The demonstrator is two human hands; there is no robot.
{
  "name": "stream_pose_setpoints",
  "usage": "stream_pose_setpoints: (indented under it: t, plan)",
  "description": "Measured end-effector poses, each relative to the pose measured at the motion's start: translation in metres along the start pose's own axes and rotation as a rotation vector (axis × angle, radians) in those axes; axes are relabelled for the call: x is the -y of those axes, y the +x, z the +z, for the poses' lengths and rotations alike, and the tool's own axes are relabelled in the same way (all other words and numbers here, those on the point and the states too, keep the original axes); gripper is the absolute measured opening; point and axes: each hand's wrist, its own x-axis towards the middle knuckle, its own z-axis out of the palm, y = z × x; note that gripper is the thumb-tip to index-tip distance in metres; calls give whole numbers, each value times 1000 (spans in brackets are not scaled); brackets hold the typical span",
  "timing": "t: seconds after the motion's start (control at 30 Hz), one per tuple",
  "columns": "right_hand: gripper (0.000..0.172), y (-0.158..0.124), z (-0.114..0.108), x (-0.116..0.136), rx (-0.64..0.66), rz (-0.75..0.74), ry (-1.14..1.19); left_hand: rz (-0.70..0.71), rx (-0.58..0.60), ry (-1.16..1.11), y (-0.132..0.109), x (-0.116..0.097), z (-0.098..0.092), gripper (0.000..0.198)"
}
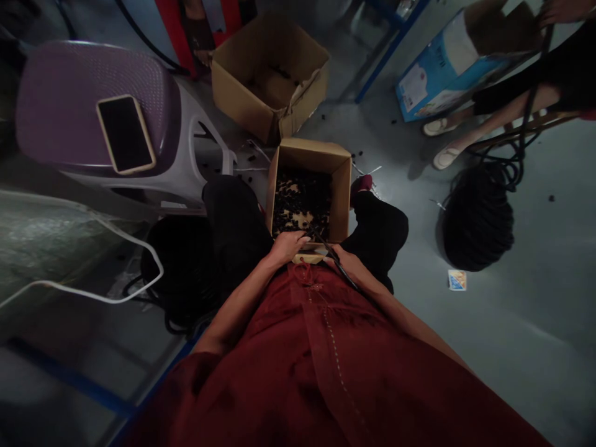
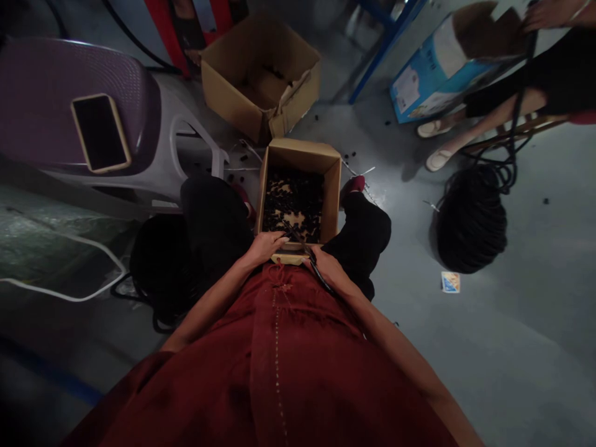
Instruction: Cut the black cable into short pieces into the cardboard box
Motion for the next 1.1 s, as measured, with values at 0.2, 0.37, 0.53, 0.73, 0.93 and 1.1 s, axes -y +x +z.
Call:
stream_pose_setpoints:
  t: [0.2,0.37,0.53,0.73,0.93,1.1]
  plan:
    - [30,-4,-1,-2,-13,35,-18,-24,35,-33,-1,-1,3,28]
    - [29,-4,5,-4,16,42,-31,-110,106,-247,-2,0,2,27]
    - [30,2,15,-14,10,15,-1,-230,218,-600,-5,-1,-3,34]
    - [34,2,20,-20,-33,9,8,-330,423,-938,-3,1,-8,48]
    - [32,0,22,-22,-12,12,32,-379,399,-949,-4,-1,-7,49]
    - [37,2,21,-23,8,-26,152,-337,435,-748,-6,-3,-9,50]
